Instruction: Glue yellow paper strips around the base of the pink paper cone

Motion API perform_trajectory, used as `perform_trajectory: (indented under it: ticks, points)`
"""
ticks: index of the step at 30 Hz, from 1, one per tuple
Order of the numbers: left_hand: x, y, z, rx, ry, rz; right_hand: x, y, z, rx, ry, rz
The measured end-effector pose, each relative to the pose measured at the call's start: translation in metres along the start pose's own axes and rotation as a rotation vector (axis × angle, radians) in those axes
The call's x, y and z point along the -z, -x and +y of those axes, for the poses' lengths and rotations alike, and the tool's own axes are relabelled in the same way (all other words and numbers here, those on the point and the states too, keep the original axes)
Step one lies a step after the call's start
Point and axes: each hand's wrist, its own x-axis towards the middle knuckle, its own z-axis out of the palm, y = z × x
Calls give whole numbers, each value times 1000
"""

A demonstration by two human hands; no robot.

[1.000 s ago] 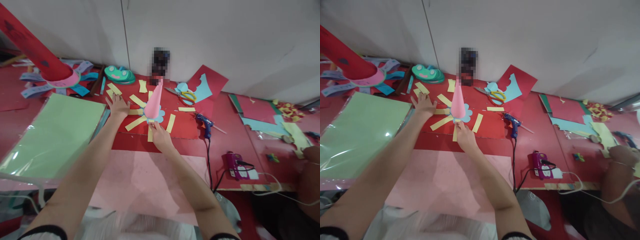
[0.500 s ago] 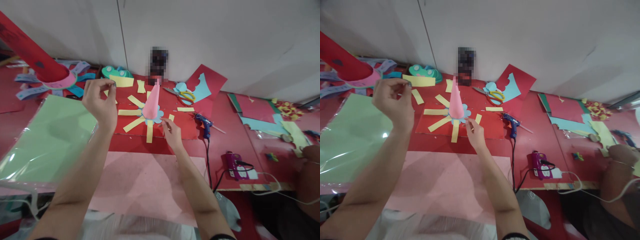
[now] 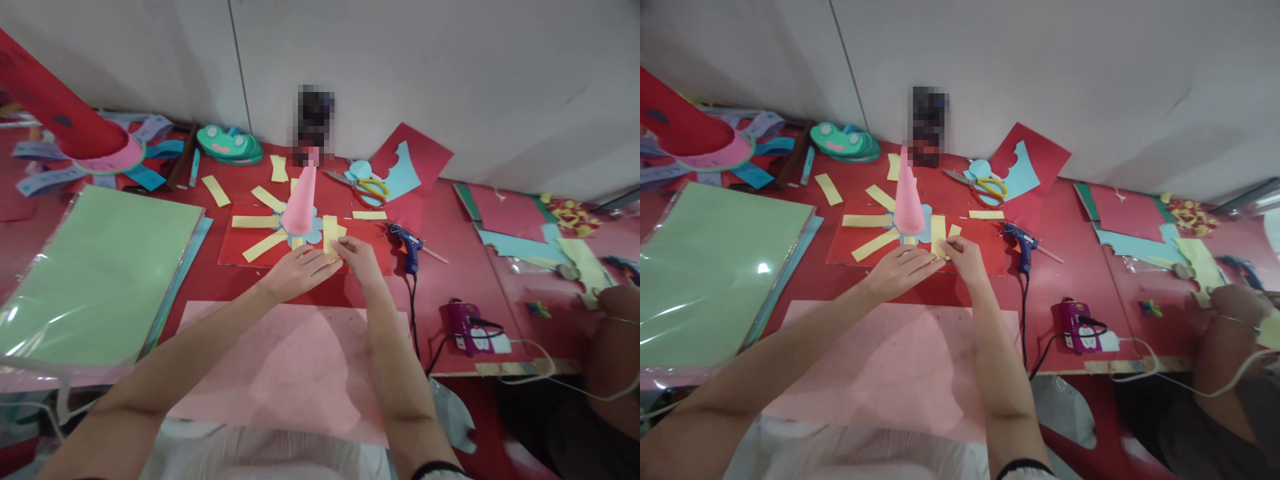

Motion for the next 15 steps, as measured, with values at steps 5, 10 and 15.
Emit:
perform_trajectory:
  ticks: [5, 10, 15]
  points:
    - [10, -16, -20, 577, -132, 458, 7, -7, 2, 50, 57, 199]
    - [13, -47, -47, 762, -123, 397, 9, -7, 3, 57, 124, 169]
    - [11, -56, -58, 789, -70, 354, 7, -7, 3, 74, 109, 156]
